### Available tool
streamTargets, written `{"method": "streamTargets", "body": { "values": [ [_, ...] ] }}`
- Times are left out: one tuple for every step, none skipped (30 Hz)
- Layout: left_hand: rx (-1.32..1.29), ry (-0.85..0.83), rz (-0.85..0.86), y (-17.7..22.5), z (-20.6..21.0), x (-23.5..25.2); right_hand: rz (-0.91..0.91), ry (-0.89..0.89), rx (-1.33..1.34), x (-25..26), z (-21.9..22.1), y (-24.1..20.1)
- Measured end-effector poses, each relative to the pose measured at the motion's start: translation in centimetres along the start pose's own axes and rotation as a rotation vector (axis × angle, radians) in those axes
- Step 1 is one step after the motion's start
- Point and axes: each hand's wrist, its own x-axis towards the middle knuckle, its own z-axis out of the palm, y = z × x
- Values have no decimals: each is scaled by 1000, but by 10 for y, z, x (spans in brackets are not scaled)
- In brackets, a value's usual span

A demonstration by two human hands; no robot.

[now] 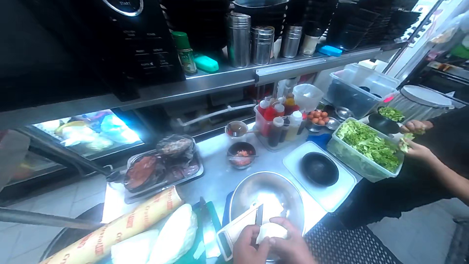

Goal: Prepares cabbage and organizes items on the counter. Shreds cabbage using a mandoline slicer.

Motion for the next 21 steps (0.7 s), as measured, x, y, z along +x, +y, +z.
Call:
{"method": "streamTargets", "body": {
  "values": [
    [-14, 8, -1, -1, 0, 0, -8, -14, 38, 0, 0, 0],
    [-35, 18, 7, -2, 1, -1, -23, -25, 69, -1, 0, 1],
    [-60, 26, 18, -4, 1, -1, -44, -30, 89, -1, 0, 2],
    [-81, 37, 33, -5, 2, -2, -64, -29, 94, -1, 1, 3],
    [-95, 49, 48, -5, 3, -3, -75, -26, 82, -2, 2, 3],
    [-99, 59, 62, -5, 3, -4, -78, -22, 64, -2, 3, 4],
    [-95, 68, 73, -5, 4, -5, -72, -12, 48, -2, 5, 4],
    [-87, 75, 77, -5, 4, -5, -63, 4, 41, -2, 6, 4],
    [-77, 81, 77, -4, 4, -5, -57, 18, 44, -1, 7, 4],
    [-67, 86, 69, -4, 4, -5, -52, 29, 52, 0, 8, 5],
    [-53, 91, 54, -4, 4, -5, -49, 39, 57, 1, 9, 5],
    [-41, 91, 30, -5, 4, -4, -47, 46, 54, 1, 10, 5],
    [-32, 89, -3, -5, 4, -3, -48, 45, 40, 1, 11, 5],
    [-27, 87, -40, -5, 4, -2, -56, 40, 15, 1, 13, 6],
    [-29, 88, -77, -5, 3, -2, -69, 30, -8, 1, 14, 7],
    [-34, 92, -105, -6, 3, -1, -82, 22, -26, 1, 15, 9],
    [-43, 92, -121, -6, 2, 0, -86, 25, -47, 1, 16, 11],
    [-49, 89, -129, -6, 2, 0, -88, 45, -74, 2, 17, 12],
    [-50, 88, -128, -6, 1, 0, -86, 77, -113, 4, 18, 13],
    [-52, 86, -121, -6, 1, 0, -80, 102, -144, 5, 19, 14],
    [-54, 89, -110, -7, 1, -1, -75, 116, -162, 6, 21, 13]
  ]
}}
